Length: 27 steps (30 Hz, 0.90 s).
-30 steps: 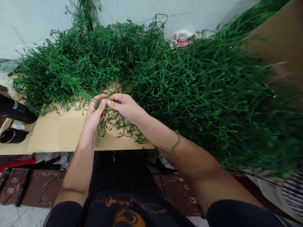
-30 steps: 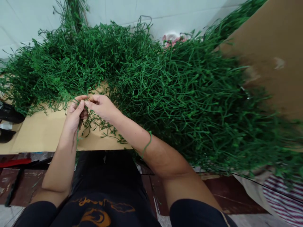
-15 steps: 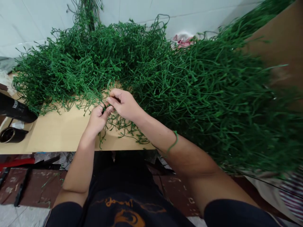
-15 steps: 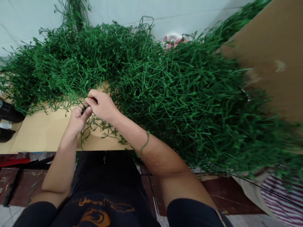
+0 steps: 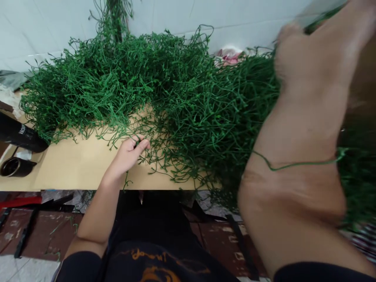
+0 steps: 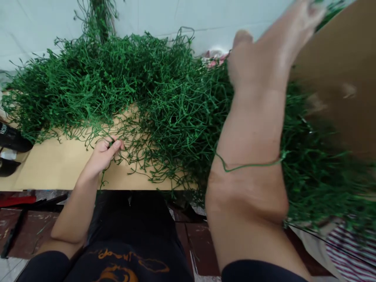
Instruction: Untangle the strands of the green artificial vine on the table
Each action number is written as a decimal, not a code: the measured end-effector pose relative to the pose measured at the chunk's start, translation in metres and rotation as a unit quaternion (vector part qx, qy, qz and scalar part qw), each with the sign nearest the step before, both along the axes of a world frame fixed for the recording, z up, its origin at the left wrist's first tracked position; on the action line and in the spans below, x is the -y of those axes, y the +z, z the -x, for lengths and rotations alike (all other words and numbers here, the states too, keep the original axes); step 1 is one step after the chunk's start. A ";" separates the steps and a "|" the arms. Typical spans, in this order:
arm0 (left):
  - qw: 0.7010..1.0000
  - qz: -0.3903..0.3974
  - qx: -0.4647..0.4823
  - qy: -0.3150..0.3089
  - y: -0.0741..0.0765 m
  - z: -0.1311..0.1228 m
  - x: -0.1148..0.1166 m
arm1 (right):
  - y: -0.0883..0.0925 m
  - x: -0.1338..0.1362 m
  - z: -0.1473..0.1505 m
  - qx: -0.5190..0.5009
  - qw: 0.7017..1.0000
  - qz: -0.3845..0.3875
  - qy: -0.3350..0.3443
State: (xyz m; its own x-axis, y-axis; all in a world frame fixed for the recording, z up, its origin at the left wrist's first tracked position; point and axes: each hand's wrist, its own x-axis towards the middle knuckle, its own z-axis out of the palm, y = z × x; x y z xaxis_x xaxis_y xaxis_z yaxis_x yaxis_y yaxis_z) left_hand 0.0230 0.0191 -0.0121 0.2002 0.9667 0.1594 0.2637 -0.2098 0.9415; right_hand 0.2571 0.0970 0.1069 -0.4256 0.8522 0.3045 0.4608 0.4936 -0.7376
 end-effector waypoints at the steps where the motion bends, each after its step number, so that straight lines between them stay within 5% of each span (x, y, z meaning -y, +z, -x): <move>1: 1.000 0.008 -0.010 -0.005 0.002 -0.002 -0.001 | -0.002 0.006 0.006 0.014 1.000 -0.002 -0.003; 7: 0.999 0.006 -0.035 -0.008 0.002 -0.017 -0.009 | -0.038 0.037 0.068 0.111 0.993 0.014 -0.036; 10: 0.999 -0.007 -0.031 -0.004 -0.003 -0.024 -0.015 | -0.055 0.036 0.092 0.146 0.988 0.042 0.020; 13: 0.999 -0.011 -0.018 0.029 -0.009 -0.024 -0.018 | -0.067 0.024 0.109 0.087 0.991 0.064 0.077; 20: 0.997 -0.021 -0.068 0.036 -0.013 0.001 0.001 | -0.085 0.000 0.105 -0.095 0.984 0.145 0.035; 25: 0.962 -0.115 -0.040 0.246 0.007 0.027 0.005 | -0.082 0.001 0.100 -0.110 0.985 0.125 0.041; 27: 0.951 -0.132 -0.015 0.277 0.013 0.030 -0.006 | -0.078 0.006 0.104 -0.120 0.983 0.129 0.056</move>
State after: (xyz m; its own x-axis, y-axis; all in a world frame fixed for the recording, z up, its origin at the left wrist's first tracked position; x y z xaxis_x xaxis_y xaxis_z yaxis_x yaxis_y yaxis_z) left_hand -0.0072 0.0249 0.0014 -0.3204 0.8517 0.4145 0.4297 -0.2593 0.8649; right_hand 0.1530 0.0906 0.0287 -0.4630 0.8665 0.1869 0.2117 0.3128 -0.9259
